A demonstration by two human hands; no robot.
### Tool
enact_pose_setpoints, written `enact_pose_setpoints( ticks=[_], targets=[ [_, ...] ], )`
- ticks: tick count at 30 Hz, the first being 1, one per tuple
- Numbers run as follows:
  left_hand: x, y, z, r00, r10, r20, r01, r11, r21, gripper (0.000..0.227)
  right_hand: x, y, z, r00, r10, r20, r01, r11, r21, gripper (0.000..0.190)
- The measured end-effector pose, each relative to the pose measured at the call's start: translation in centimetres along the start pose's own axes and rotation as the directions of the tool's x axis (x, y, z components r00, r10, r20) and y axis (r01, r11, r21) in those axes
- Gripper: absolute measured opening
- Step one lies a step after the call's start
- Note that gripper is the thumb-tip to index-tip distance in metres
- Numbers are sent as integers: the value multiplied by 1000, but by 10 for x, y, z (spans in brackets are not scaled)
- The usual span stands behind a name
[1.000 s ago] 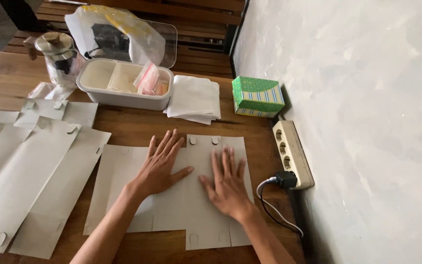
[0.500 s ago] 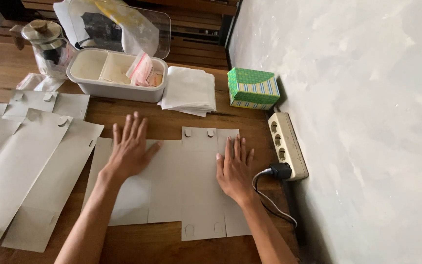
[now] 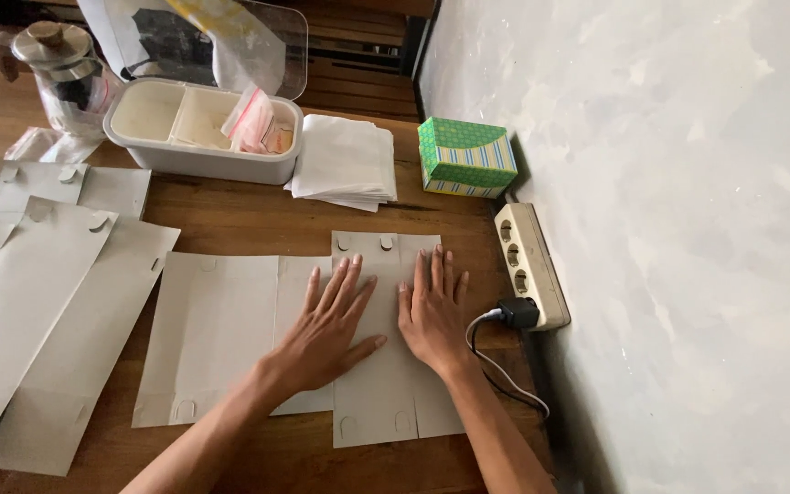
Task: Folding cardboard sheets and pressing adhesive edges to assemble boxes on a wooden table.
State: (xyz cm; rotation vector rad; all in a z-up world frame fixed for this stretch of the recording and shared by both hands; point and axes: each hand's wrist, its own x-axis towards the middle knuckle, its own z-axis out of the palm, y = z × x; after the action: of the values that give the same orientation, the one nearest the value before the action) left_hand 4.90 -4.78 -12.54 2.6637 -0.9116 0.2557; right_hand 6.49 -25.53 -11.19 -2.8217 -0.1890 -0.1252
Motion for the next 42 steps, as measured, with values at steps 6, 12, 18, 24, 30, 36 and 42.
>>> enact_pose_setpoints(
  ticks=[6, 12, 18, 24, 30, 36, 42],
  targets=[
    [-5, -14, -6, 996, -90, 28, 92, 994, -67, 94, -1, -2, -4, 1000, 14, 16, -14, 1000, 5, 67],
    [-37, -37, -20, 938, -343, 59, 347, 932, -101, 97, 0, -4, -6, 998, 34, 50, -36, 999, 29, 67],
    [-99, -51, -66, 823, -567, 27, 567, 823, -38, 93, 2, 3, 5, 1000, -3, -16, 3, 1000, -10, 65],
    [-143, -28, -69, 836, -532, -136, 538, 843, 11, 88, -6, -8, -1, 998, -34, -45, 29, 995, -95, 63],
    [-202, 34, -62, 836, -458, -302, 547, 738, 396, 94, -12, -35, 4, 987, -121, -109, 94, 969, -227, 42],
    [-277, 68, 1, 799, -273, -535, 581, 576, 575, 100, -7, -61, 33, 891, -416, -185, 380, 903, -198, 40],
    [-312, 99, 72, 759, -300, -578, 599, 669, 440, 46, 27, -91, 38, 700, -712, -63, 713, 701, -2, 47]
  ],
)
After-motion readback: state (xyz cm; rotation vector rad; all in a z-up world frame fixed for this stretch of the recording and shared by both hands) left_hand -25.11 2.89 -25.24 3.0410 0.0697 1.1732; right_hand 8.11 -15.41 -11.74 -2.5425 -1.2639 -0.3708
